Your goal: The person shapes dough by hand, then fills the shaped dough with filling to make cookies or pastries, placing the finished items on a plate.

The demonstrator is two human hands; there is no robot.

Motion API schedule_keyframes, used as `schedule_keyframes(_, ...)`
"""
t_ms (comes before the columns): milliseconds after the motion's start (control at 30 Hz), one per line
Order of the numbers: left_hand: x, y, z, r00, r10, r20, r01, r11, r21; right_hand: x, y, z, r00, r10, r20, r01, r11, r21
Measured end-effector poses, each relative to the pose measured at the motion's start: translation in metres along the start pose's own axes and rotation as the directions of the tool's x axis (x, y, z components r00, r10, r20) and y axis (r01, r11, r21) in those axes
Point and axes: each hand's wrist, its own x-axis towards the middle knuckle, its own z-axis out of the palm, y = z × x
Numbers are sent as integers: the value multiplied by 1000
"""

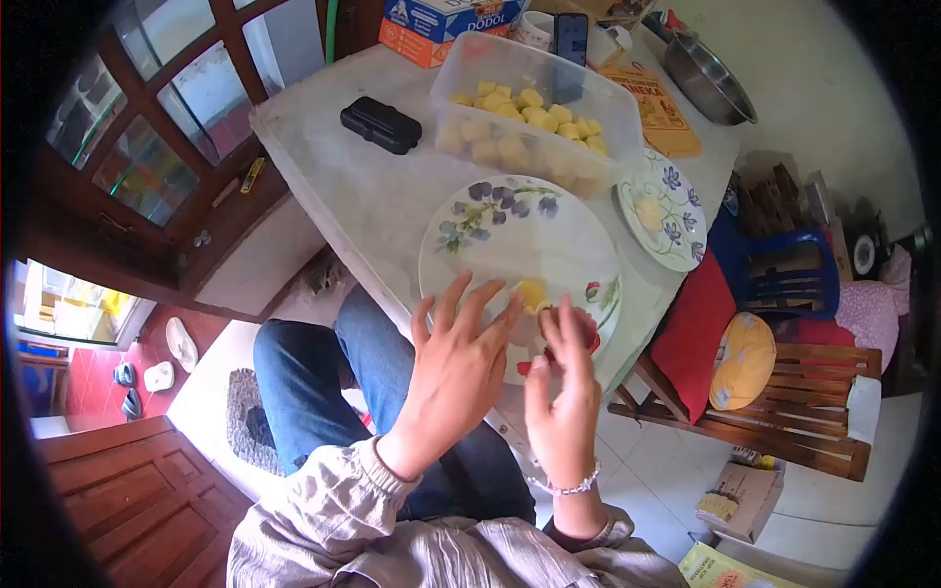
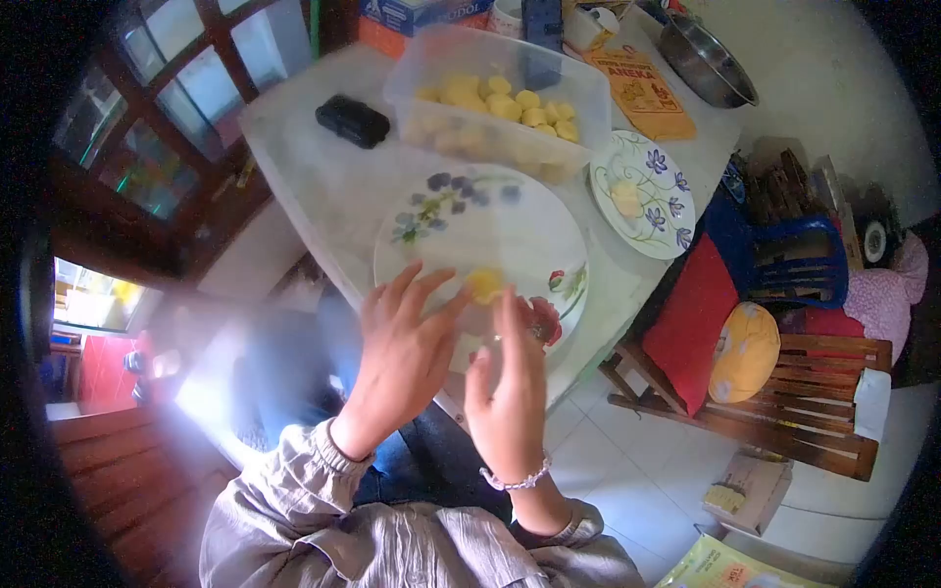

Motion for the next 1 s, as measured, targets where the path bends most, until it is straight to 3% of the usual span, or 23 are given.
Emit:
schedule_keyframes(33, 1, 0, -1, 1000, -5, -27, 4, 999, -35, 2, 0, -3, 997, 67, -36, -63, 993, 95)
schedule_keyframes(67, 3, 0, -2, 998, -10, -55, 6, 998, -70, 4, 4, -9, 997, -34, -74, 28, 996, -89)
schedule_keyframes(100, 2, -6, -4, 998, -12, -56, 8, 997, -73, 6, 9, -9, 997, -35, -71, 28, 995, -92)
schedule_keyframes(167, 3, -11, -6, 995, 17, -96, -25, 996, -87, 16, 20, -20, 926, -367, 93, 369, 819, -440)
schedule_keyframes(233, 5, -16, -10, 996, 53, -70, -59, 994, -92, 26, 24, -34, 917, -360, 173, 395, 757, -521)
schedule_keyframes(300, 6, -21, -12, 995, 83, -51, -88, 991, -98, 35, 26, -49, 834, -400, 381, 551, 553, -625)
schedule_keyframes(367, 6, -26, -10, 992, 129, -16, -130, 987, -98, 43, 40, -59, 808, -382, 449, 590, 540, -600)
schedule_keyframes(433, 5, -30, -8, 991, 131, -13, -132, 987, -97, 52, 44, -64, 747, -348, 567, 665, 388, -638)
schedule_keyframes(567, 6, -36, -3, 990, 138, -8, -138, 984, -112, 65, 63, -63, 685, -404, 607, 721, 251, -646)
schedule_keyframes(633, 6, -37, -3, 991, 135, -2, -134, 983, -125, 71, 67, -63, 587, -512, 627, 764, 92, -639)
schedule_keyframes(733, 6, -39, -2, 991, 133, 3, -131, 981, -145, 73, 62, -62, 567, -501, 653, 745, -25, -666)
schedule_keyframes(867, 7, -39, -2, 991, 134, -11, -134, 977, -165, 77, 56, -65, 490, -551, 676, 784, -61, -618)
schedule_keyframes(933, 7, -38, -2, 989, 145, -32, -148, 974, -172, 83, 51, -68, 574, -639, 512, 767, 199, -611)
schedule_keyframes(967, 7, -39, -2, 987, 154, -51, -161, 972, -173, 86, 47, -68, 569, -639, 517, 770, 193, -609)
schedule_keyframes(1000, 8, -39, -1, 987, 151, -55, -159, 972, -175, 88, 42, -67, 681, -585, 441, 720, 426, -547)
